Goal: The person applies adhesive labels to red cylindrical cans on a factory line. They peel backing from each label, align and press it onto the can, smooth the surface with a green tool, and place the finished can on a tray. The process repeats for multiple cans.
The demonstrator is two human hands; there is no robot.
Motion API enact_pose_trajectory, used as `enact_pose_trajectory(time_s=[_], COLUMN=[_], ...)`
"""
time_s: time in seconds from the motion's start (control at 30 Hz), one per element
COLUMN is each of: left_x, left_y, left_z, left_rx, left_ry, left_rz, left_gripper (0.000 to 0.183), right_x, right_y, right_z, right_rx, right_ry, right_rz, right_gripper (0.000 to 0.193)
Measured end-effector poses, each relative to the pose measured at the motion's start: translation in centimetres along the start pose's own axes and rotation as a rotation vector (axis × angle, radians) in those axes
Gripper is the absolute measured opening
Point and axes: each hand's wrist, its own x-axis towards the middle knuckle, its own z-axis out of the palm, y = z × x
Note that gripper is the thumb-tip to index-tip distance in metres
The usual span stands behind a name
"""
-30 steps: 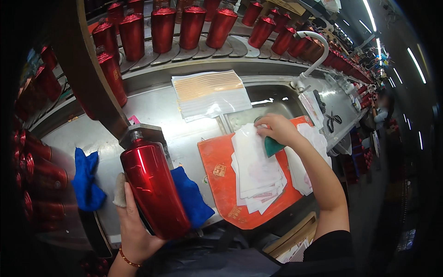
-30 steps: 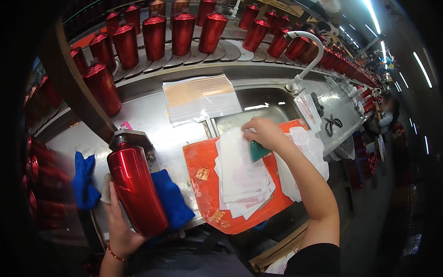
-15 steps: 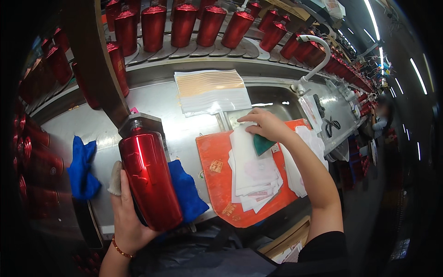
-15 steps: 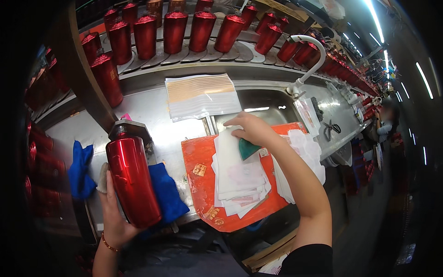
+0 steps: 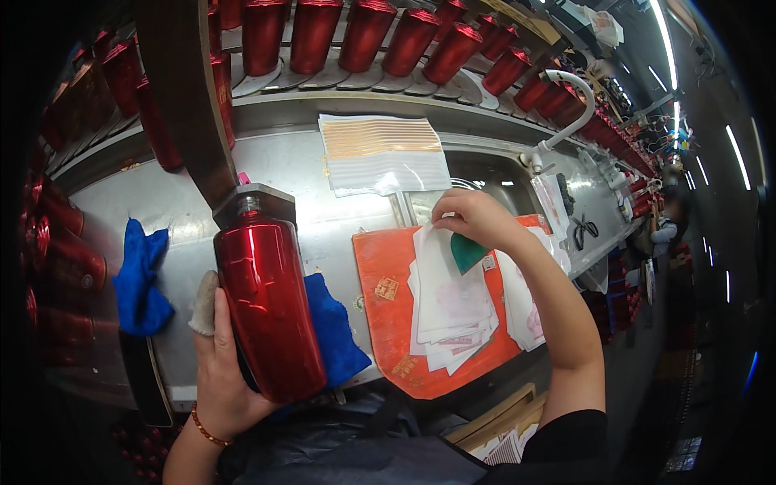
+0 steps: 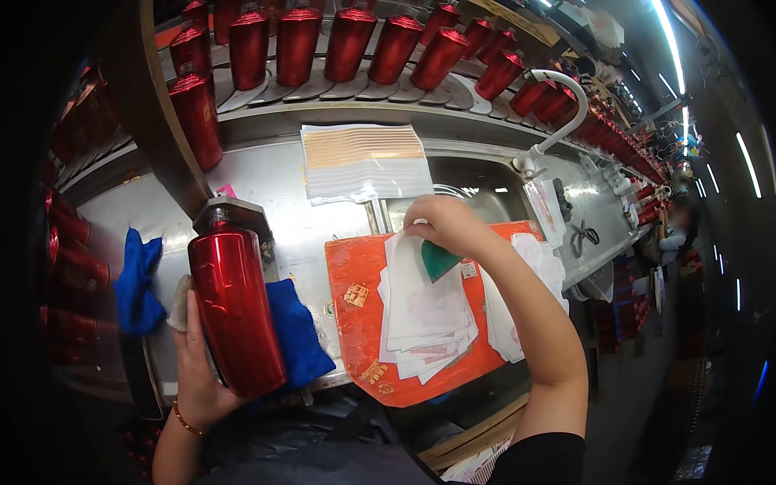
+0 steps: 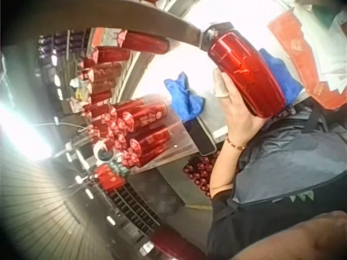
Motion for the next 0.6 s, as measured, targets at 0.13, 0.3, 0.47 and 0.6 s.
enact_pose_trajectory(time_s=[0.13, 0.3, 0.47, 0.6], left_x=[0.3, -1.2, 6.9, 11.2], left_y=[0.1, 0.7, 9.7, 12.8], left_z=[0.0, -1.4, -3.4, 1.1], left_rx=[0.008, -0.073, -0.405, -0.432], left_ry=[-0.016, 0.014, 0.043, -0.101], left_rz=[-0.005, 0.170, 0.413, 0.453], left_gripper=[0.152, 0.142, 0.057, 0.042], right_x=[-0.8, -3.8, -7.0, -8.3], right_y=[-0.9, -6.4, -12.2, -14.2], right_z=[-2.3, -6.6, -9.5, -10.5], right_rx=[-0.113, -0.287, -0.330, -0.251], right_ry=[-0.110, -0.121, -0.119, -0.203], right_rz=[0.025, -0.055, -0.137, -0.085], right_gripper=[0.010, 0.012, 0.012, 0.014])
